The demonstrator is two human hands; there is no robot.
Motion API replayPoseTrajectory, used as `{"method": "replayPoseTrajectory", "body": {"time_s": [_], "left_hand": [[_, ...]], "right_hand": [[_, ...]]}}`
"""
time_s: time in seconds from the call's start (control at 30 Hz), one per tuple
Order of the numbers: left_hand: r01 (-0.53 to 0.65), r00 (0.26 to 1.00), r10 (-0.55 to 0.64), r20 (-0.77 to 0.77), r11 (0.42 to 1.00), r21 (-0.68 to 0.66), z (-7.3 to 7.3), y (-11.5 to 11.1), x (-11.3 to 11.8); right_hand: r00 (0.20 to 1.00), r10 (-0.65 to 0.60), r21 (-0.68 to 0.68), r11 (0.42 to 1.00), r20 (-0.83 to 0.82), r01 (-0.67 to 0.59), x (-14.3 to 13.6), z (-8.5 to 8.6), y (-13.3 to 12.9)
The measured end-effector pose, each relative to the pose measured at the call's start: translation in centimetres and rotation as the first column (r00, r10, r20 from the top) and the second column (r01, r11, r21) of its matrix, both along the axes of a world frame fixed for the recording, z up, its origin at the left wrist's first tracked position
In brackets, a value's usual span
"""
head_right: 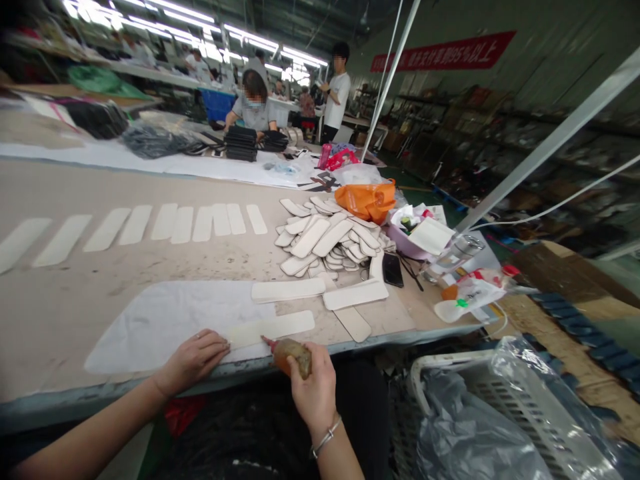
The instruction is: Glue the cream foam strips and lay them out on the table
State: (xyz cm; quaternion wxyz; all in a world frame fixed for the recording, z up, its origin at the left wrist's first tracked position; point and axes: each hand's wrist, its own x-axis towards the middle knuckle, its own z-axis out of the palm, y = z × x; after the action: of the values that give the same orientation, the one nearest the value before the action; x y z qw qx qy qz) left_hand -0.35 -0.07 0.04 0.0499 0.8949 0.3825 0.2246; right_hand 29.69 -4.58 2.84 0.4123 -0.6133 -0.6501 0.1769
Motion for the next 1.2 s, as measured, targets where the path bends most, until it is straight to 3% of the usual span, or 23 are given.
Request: {"method": "replayPoseTrajectory", "body": {"time_s": [0.23, 0.33, 0.47, 0.63, 0.73, 0.9, 1.03, 1.2], "left_hand": [[0.015, 1.000, -0.015, 0.010, 1.000, 0.016, -0.2, 0.3, 0.0], [0.015, 1.000, -0.015, 0.027, 1.000, 0.020, 0.0, 0.2, 0.1], [0.010, 0.999, -0.011, 0.032, 1.000, 0.011, 0.0, 0.2, 0.2], [-0.001, 1.000, 0.001, 0.022, 1.000, 0.000, -0.5, 0.1, 0.0], [-0.015, 0.999, 0.016, 0.034, 1.000, -0.016, -0.6, 0.1, -0.1], [-0.011, 1.000, 0.011, 0.026, 1.000, -0.003, -0.5, 0.1, -0.1], [-0.031, 0.998, 0.032, 0.050, 0.999, -0.010, -0.4, 0.2, 0.0], [-0.021, 0.999, 0.021, 0.036, 1.000, -0.017, -0.1, 0.5, 0.0]], "right_hand": [[0.952, -0.282, 0.081, 0.958, 0.116, 0.273, 5.6, -1.1, 0.1], [0.943, -0.307, 0.132, 0.948, 0.129, 0.291, 6.2, -1.2, 0.2], [0.984, -0.179, 0.130, 0.976, 0.017, 0.176, 3.7, -0.7, 0.1], [0.991, 0.111, 0.055, 0.993, -0.080, -0.107, -1.2, -0.2, 0.3], [0.986, 0.154, 0.029, 0.988, -0.056, -0.153, -2.0, -0.2, 0.6], [0.998, -0.054, 0.049, 0.997, 0.018, 0.054, 1.3, -1.2, 0.9], [0.971, -0.230, 0.089, 0.971, 0.068, 0.224, 4.7, -1.8, 0.8], [0.932, -0.360, 0.129, 0.927, 0.052, 0.351, 6.4, -1.6, 1.0]]}}
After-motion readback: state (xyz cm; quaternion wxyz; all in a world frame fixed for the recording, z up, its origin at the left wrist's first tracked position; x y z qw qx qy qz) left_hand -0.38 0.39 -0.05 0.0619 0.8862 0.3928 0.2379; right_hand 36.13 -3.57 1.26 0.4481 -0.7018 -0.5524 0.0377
